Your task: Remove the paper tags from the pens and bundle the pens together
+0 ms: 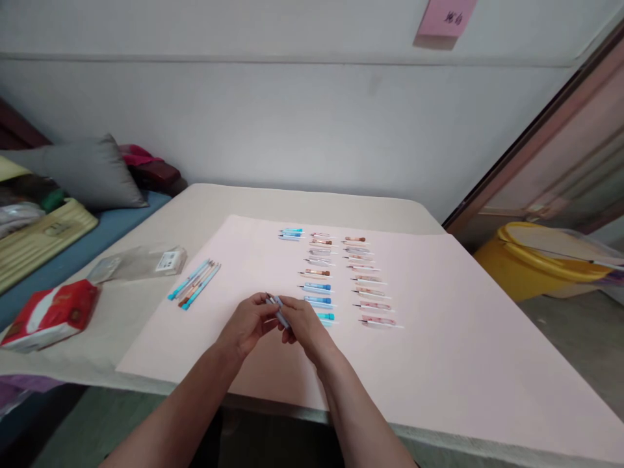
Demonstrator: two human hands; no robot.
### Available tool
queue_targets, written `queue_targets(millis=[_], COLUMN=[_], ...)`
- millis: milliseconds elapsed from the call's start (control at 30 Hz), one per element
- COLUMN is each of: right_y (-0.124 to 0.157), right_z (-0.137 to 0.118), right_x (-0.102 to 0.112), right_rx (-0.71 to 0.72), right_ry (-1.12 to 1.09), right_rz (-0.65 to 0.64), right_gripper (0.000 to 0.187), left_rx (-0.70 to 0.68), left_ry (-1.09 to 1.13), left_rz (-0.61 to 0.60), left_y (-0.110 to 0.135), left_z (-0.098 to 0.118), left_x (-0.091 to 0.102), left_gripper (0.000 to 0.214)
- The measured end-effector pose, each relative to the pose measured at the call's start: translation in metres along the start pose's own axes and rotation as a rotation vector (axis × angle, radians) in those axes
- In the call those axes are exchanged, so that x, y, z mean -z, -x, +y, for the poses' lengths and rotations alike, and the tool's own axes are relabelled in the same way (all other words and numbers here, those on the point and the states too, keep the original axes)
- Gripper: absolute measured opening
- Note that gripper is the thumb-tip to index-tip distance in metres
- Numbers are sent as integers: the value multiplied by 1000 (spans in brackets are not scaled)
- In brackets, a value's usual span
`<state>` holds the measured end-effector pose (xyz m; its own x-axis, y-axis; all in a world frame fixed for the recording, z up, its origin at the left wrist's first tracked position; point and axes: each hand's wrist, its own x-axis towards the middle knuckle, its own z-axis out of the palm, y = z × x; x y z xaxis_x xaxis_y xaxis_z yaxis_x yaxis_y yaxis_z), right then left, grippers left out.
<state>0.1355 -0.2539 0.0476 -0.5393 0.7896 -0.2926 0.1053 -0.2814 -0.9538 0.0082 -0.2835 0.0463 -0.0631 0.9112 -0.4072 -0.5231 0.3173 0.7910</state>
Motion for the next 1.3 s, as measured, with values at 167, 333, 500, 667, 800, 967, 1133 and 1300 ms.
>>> queue_targets(millis=[167,333,500,667,800,967,1133,1300], right_y=[0,-2,-4,-8,-10,-6,-3,-6], right_z=[0,4,7,11,13,7,1,2], right_x=[2,2,3,3,3,3,2,1], right_rx=[7,5,38,58,50,13,-42,-80], right_ry=[31,98,131,89,79,10,-116,-264], right_rz=[-12,38,69,97,137,122,108,126], right_gripper=[27,33,32,30,26,26,33,38], left_rx=[23,-2,-1,14,14,-6,-90,-128], left_ry=[-42,-20,-23,-31,-21,-16,-84,-141], left_rz=[45,14,57,61,54,68,113,125], left_y=[1,1,0,0,0,1,4,6], left_z=[1,-4,-5,-3,-2,2,6,12], left_x=[1,0,0,2,2,1,-2,-3], left_gripper=[22,24,31,32,31,30,29,24])
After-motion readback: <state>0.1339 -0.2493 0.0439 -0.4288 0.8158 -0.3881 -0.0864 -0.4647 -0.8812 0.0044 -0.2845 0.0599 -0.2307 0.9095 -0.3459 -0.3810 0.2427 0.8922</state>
